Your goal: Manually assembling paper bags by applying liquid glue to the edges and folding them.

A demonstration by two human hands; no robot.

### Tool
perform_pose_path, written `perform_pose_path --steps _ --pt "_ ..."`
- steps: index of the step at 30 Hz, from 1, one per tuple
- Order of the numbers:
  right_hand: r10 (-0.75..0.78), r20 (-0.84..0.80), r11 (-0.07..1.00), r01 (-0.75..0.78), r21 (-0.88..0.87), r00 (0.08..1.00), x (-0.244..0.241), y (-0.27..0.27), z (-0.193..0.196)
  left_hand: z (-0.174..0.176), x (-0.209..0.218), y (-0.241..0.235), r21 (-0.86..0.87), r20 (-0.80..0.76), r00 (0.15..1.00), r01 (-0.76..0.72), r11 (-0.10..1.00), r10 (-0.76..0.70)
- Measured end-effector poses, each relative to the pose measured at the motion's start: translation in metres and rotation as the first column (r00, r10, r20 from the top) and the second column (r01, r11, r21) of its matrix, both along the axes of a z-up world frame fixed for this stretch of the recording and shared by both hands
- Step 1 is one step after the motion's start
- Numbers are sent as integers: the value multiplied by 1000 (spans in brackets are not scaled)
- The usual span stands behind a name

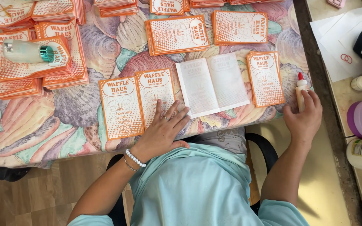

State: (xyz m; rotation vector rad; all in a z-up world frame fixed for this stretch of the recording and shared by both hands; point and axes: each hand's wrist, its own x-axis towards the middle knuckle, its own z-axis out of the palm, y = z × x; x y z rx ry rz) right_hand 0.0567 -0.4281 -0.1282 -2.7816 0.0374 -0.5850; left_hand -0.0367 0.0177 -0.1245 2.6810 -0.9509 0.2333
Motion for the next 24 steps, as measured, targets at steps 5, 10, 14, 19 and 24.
perform_pose_path --steps 5,10,14,19,24 --pt "-14 6 995 13 97 1000 4 -10 -3 2 -2 0 5 2 1000 -3 1000 3" --pt "-59 196 973 12 231 979 8 -14 -18 -1 -3 1 9 10 1000 -2 1000 2" --pt "-351 313 580 -57 813 883 5 -1 -6 -4 -4 0 13 23 1000 -14 1000 14" --pt "-258 316 352 -216 911 913 -10 52 44 -7 -4 2 20 44 999 -18 1000 17" --pt "-170 368 114 -353 929 914 -6 98 40 -6 -4 3 25 28 1000 -15 1000 14"
